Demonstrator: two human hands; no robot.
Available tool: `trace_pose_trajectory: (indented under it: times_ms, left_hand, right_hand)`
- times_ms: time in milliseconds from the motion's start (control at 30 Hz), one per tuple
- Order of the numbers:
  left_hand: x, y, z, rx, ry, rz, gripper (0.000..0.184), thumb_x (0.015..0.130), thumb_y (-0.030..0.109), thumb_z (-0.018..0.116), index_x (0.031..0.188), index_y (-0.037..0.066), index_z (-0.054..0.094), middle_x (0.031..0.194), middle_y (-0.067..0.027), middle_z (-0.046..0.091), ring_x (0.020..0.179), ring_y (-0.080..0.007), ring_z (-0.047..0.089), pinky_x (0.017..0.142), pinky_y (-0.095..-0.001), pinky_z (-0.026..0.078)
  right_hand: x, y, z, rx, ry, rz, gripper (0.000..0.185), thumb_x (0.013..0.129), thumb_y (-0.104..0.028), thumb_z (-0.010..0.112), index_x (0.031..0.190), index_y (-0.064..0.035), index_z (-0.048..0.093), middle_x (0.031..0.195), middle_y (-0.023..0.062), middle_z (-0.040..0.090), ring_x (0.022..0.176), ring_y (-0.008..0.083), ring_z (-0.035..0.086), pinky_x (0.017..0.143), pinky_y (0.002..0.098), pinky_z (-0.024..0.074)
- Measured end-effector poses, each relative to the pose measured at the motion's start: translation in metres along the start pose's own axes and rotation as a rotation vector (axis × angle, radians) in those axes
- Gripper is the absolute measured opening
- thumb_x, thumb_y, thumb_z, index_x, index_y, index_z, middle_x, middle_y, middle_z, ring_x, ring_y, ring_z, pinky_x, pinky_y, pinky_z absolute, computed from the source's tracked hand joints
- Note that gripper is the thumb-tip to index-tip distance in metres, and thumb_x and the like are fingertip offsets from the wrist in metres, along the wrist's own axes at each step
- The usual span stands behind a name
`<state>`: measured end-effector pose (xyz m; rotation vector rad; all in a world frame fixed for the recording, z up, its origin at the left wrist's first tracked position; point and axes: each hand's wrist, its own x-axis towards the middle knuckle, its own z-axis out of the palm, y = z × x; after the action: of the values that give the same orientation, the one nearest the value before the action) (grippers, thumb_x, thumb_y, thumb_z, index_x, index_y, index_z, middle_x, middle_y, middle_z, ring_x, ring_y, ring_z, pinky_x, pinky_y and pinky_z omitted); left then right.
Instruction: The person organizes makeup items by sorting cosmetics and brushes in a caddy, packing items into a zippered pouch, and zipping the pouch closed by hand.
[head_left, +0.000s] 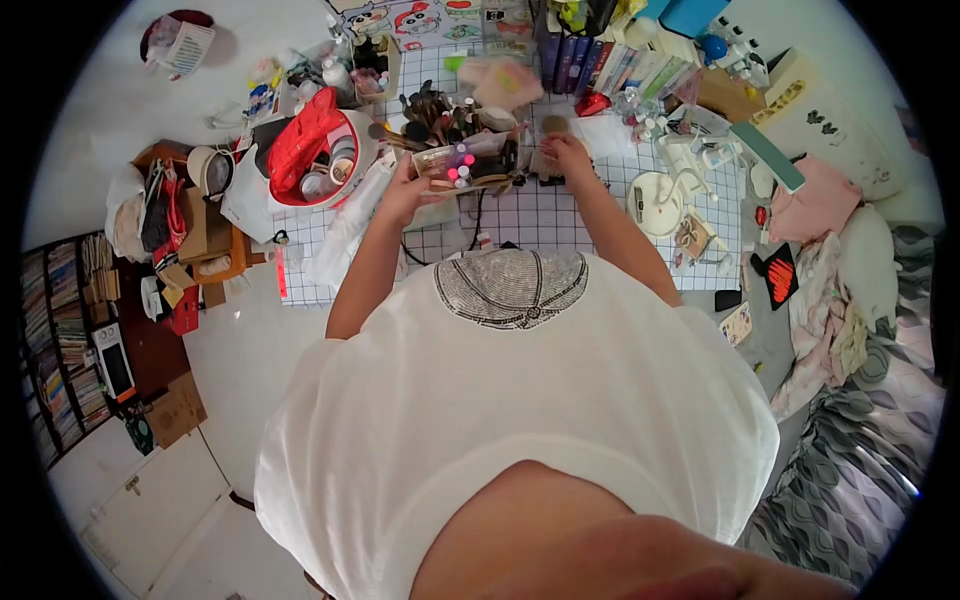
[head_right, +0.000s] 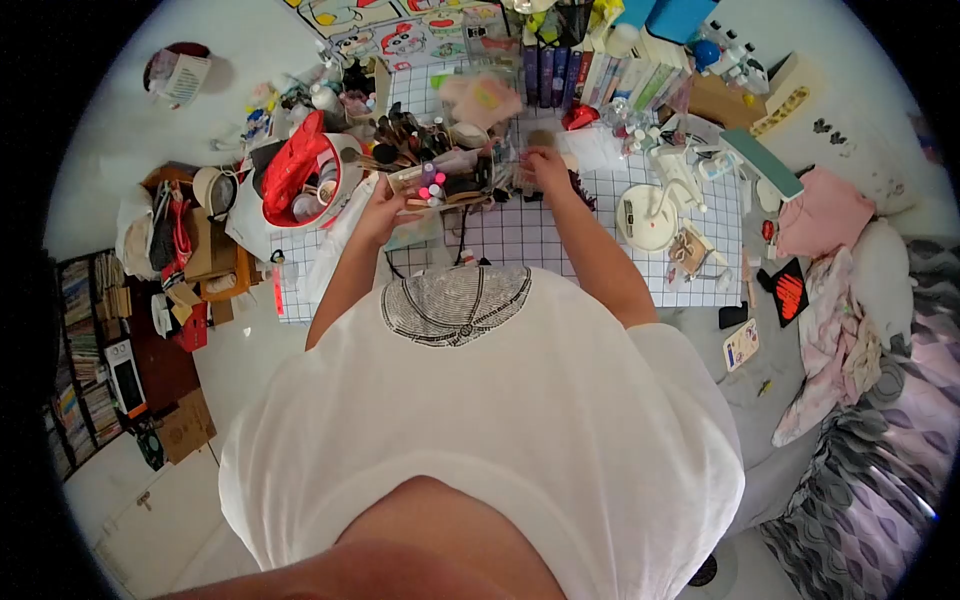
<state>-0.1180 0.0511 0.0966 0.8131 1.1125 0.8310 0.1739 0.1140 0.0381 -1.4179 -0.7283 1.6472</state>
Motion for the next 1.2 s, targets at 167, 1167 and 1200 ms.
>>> trace_pose_trajectory:
  times_ms: [167, 1167, 1200]
  left_hand:
    - [0.003, 0.003, -0.004, -0.019, -0.02, 0.005, 0.044, 0.08, 0.006, 0.046, 0.12, 0.016, 0.031, 0.108, -0.0076, 0.055, 0.092, -0.022, 0.06, 0.074, -0.0387, 0.049]
    - [-0.007, -0.029, -0.007, -0.081, -0.057, -0.101, 0.051, 0.079, 0.001, 0.042, 0.126, 0.014, 0.028, 0.108, -0.0094, 0.056, 0.093, -0.0226, 0.06, 0.076, -0.0383, 0.048]
    - [-0.008, -0.029, -0.005, -0.08, -0.058, -0.096, 0.048, 0.081, 0.003, 0.043, 0.125, 0.015, 0.028, 0.106, -0.0096, 0.057, 0.093, -0.0231, 0.06, 0.077, -0.0395, 0.048]
  right_hand:
    - [0.035, -0.023, 0.021, -0.042, -0.071, 0.114, 0.029, 0.082, -0.024, 0.053, 0.102, -0.0039, 0.049, 0.091, 0.0071, 0.058, 0.078, 0.0163, 0.057, 0.063, 0.0294, 0.0472]
    - [-0.031, 0.055, -0.03, -1.611, -0.019, -0.656, 0.028, 0.07, -0.006, 0.055, 0.098, -0.0066, 0.052, 0.088, 0.0105, 0.054, 0.086, 0.0276, 0.056, 0.07, 0.0375, 0.0476]
    - [-0.031, 0.056, -0.029, -1.647, -0.009, -0.621, 0.031, 0.07, -0.006, 0.055, 0.1, -0.0065, 0.05, 0.087, 0.0113, 0.053, 0.086, 0.0279, 0.056, 0.07, 0.0379, 0.0475]
